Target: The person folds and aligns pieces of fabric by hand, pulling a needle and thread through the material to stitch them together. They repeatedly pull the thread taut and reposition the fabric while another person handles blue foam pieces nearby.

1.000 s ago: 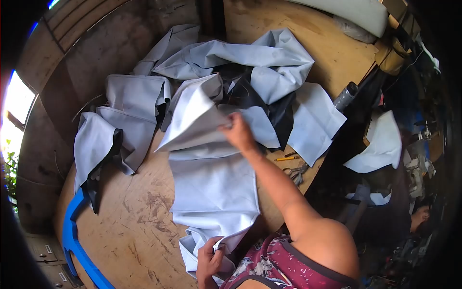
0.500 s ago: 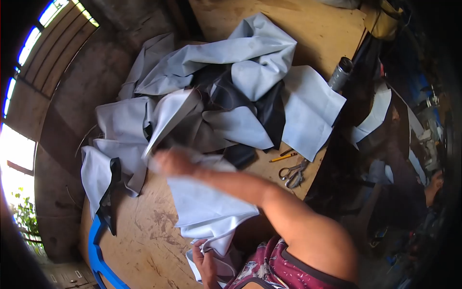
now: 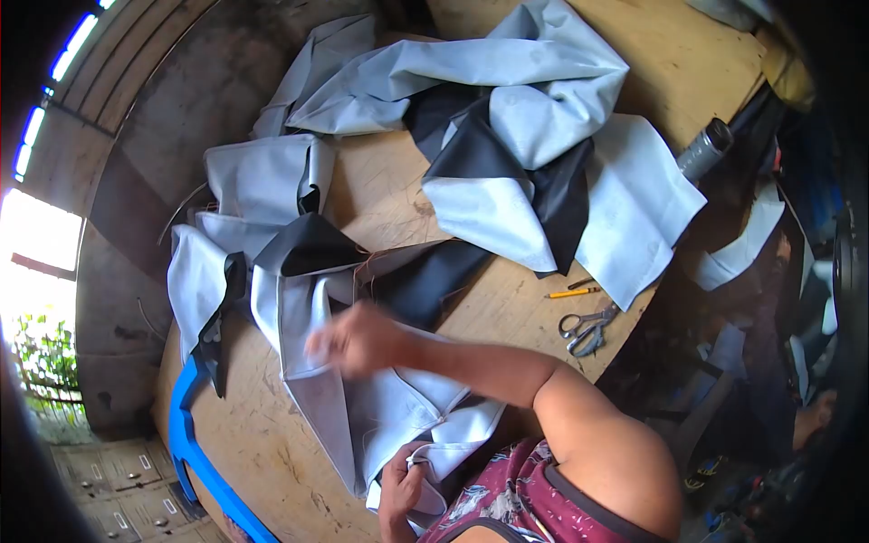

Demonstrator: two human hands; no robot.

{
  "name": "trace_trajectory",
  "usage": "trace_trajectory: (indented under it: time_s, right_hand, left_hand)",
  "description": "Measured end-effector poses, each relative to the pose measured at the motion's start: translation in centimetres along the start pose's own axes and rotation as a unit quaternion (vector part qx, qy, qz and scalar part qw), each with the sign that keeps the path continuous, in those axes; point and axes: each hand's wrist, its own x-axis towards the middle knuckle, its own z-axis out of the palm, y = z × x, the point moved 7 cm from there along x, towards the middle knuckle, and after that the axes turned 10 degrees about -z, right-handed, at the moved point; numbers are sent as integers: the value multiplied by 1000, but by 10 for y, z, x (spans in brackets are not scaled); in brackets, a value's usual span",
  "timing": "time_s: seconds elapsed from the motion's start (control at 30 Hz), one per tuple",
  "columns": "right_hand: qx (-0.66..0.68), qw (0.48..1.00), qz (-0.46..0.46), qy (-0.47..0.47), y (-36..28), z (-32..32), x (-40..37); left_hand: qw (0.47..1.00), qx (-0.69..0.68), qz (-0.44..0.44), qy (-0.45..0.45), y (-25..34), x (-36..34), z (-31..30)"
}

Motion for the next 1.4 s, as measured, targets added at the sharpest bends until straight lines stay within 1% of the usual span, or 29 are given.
trace_trajectory:
  time_s: [0.03, 0.07, 0.1, 0.17, 0.2, 0.23, 0.27, 0.33, 0.37, 0.43, 0.5, 0.57, 0.6, 0.63, 0.7, 0.77, 0.8, 0.83, 0.87, 0.9, 0.97, 1.03, 1.07, 1.1, 1.17, 1.23, 1.3, 1.37, 1.4]
  right_hand:
    - [-30, 999, 37, -2, 25, -33, 13]
    - [-77, 988, 92, 98, 70, -61, 14]
    - [-138, 974, 139, 113, 109, -89, 16]
    - [-309, 919, 220, 105, 200, -143, 14]
    - [-371, 900, 216, 72, 230, -164, 14]
    - [-431, 877, 210, 38, 247, -180, 13]
    - [-428, 879, 207, 37, 252, -190, 15]
    - [-461, 851, 247, -43, 270, -196, 14]
    - [-459, 853, 245, -45, 275, -197, 11]
    - [-506, 820, 215, -160, 293, -180, 3]
    - [-494, 821, 228, -175, 308, -170, -5]
    - [-489, 817, 239, -192, 317, -169, -3]
    - [-504, 808, 264, -154, 315, -180, 5]
    - [-519, 797, 288, -115, 311, -192, 12]
    - [-459, 865, 158, 126, 261, -230, 56]
    - [-321, 912, 61, 249, 194, -267, 94]
    - [-266, 922, 49, 279, 168, -286, 103]
    - [-211, 927, 37, 307, 139, -304, 108]
    - [-122, 932, 37, 338, 92, -310, 109]
    - [-33, 930, 38, 365, 47, -308, 99]
    - [-51, 918, 3, 392, -18, -315, 74]
    - [-83, 910, 6, 406, -52, -318, 32]
    - [-118, 904, 37, 409, -58, -313, 10]
    - [-153, 895, 69, 413, -60, -306, -17]
    - [-162, 906, 155, 359, -47, -281, -72]
    - [-159, 893, 241, 344, -32, -248, -132]
    - [-169, 897, 246, 325, -2, -231, -198]
    - [-275, 864, 339, 250, 38, -230, -270]
    - [-366, 818, 390, 210, 39, -218, -290]
  left_hand:
    - [1000, -7, 0, 5, 3, 1, 0]
    - [1000, 11, -2, 0, 6, 1, 1]
    - [999, 32, -5, -5, 7, 0, 1]
    - [1000, 29, 2, -1, 12, 0, 0]
    - [1000, 30, 5, -3, 15, -1, 0]
    - [1000, 29, 5, 2, 17, -2, -2]
    - [1000, 25, -2, -4, 18, -3, -2]
    - [1000, 21, -11, -8, 15, -1, -3]
    - [1000, 19, -13, -5, 16, 0, -4]
    - [1000, 4, -15, -22, 20, 1, -3]
    - [999, -3, -32, -18, 16, 2, -4]
    - [997, -55, -49, 13, 7, 8, -8]
    - [994, -96, -57, 6, 5, 9, -7]
    - [996, -80, -48, 11, 0, 13, -9]
    - [997, -26, -61, 30, 2, 19, -15]
    - [992, 33, 53, 113, -4, 40, -22]
    - [994, 24, 35, 102, 5, 50, -27]
    - [989, 26, 52, 134, 10, 64, -35]
    - [985, -13, 67, 156, 16, 79, -44]
    - [980, -1, 69, 184, 13, 103, -59]
    - [963, 5, 148, 225, 10, 137, -84]
    - [957, -71, 127, 251, 7, 161, -107]
    - [941, -120, 157, 273, 28, 149, -115]
    - [937, -192, 182, 228, 28, 150, -118]
    - [944, -204, 173, 192, 68, 95, -115]
    - [958, -198, 179, 104, 73, 58, -98]
    - [967, -146, 209, 20, 79, 18, -76]
    - [961, -24, 272, 32, 73, -5, -65]
    - [963, -13, 269, 19, 70, -13, -61]
